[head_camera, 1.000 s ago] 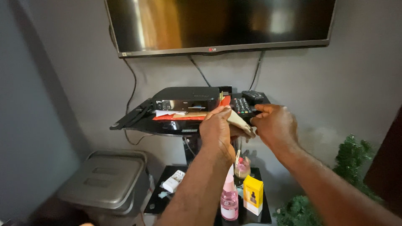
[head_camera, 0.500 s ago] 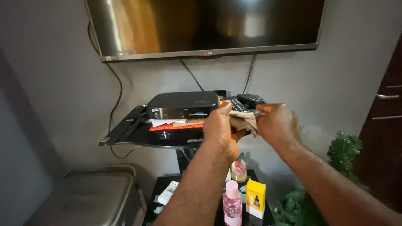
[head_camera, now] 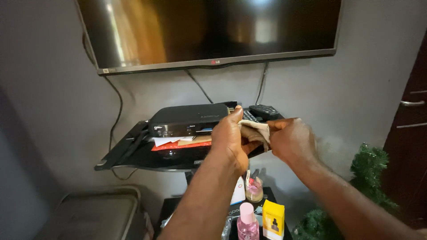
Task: The person picks up a remote control from a bed and wipes it with a cloth. They then move to a media console, wipe the remote again, and place it on the shelf. The person repeats this wiping and placing action multiple times.
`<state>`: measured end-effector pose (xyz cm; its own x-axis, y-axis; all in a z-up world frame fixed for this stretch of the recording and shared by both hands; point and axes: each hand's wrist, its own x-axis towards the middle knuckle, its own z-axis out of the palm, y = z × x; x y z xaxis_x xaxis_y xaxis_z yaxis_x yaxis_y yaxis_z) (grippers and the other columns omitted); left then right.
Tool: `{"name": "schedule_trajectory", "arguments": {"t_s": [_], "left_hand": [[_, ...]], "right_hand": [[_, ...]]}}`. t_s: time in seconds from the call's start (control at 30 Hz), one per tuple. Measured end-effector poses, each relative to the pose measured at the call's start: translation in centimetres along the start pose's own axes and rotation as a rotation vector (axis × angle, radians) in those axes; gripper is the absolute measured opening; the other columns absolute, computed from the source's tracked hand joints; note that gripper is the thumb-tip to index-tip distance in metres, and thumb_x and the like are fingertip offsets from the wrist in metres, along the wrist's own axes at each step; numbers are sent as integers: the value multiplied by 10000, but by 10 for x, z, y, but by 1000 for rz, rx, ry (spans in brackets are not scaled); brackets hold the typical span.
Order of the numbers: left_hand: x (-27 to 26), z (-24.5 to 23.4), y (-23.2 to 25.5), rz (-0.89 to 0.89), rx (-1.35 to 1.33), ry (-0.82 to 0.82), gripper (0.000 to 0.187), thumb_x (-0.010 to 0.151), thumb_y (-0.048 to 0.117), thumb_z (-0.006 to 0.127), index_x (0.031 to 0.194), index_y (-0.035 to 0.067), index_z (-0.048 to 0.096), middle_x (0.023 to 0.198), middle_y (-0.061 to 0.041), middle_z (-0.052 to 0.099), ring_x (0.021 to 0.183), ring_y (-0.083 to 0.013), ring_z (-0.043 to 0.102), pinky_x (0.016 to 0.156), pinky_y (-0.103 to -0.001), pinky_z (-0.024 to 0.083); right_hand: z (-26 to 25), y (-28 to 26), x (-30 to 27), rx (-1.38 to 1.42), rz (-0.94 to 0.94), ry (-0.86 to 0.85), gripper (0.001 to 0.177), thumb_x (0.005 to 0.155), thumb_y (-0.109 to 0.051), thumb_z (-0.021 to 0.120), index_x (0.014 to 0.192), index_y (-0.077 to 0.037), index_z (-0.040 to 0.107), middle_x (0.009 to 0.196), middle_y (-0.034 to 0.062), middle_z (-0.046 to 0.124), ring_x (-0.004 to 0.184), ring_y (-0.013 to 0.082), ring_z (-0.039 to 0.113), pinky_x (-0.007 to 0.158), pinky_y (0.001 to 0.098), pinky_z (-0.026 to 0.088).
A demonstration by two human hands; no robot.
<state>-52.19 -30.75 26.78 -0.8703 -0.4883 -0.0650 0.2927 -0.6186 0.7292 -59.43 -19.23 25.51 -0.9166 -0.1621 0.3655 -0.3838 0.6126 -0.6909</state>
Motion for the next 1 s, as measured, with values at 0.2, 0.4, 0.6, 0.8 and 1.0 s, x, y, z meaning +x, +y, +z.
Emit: {"name": "schedule_trajectory", "arguments": {"t_s": [0.2, 0.4, 0.6, 0.8, 1.0], "left_hand": [[-4, 3, 3, 3, 40, 51, 276, 937, 321, 660, 1048, 71, 628, 961, -114, 677, 815, -261, 711, 743, -463, 627], [14, 3, -3, 33, 67, 63, 236, 935, 308, 651, 1055, 106, 666, 964, -99, 682, 821, -231, 701, 722, -431, 613], [16, 9, 0, 39, 62, 92, 205, 917, 289, 661, 1044, 129, 665, 964, -66, 691, 843, -231, 700, 703, -436, 585], [34, 4, -5, 70, 40, 94, 189, 931, 277, 668, 1049, 131, 682, 977, -56, 683, 848, -206, 688, 707, -384, 583], [34, 5, -4, 60, 40, 85, 210, 944, 307, 656, 1031, 117, 667, 970, -63, 681, 863, -209, 676, 705, -375, 569]], "right_hand": [[-2, 3, -5, 6, -104, 57, 312, 842, -163, 711, 1119, -252, 823, 855, 130, 790, 686, 242, 759, 715, 380, 609], [-5, -5, 10, -103, -100, -3, 320, 878, -168, 697, 1161, -272, 804, 989, 80, 788, 797, 238, 766, 770, 385, 614], [-13, -6, 23, -109, -191, -28, 433, 921, -173, 660, 1341, -273, 691, 1185, 91, 745, 948, 281, 747, 879, 420, 596], [42, 49, 98, -171, -744, -76, 684, 712, 12, 652, 1382, -128, 636, 1431, 114, 605, 1271, 346, 591, 1039, 463, 459], [17, 15, 62, -151, -470, -182, 503, 889, -88, 632, 1382, -188, 629, 1375, 92, 638, 1214, 316, 637, 1026, 419, 506]]}}
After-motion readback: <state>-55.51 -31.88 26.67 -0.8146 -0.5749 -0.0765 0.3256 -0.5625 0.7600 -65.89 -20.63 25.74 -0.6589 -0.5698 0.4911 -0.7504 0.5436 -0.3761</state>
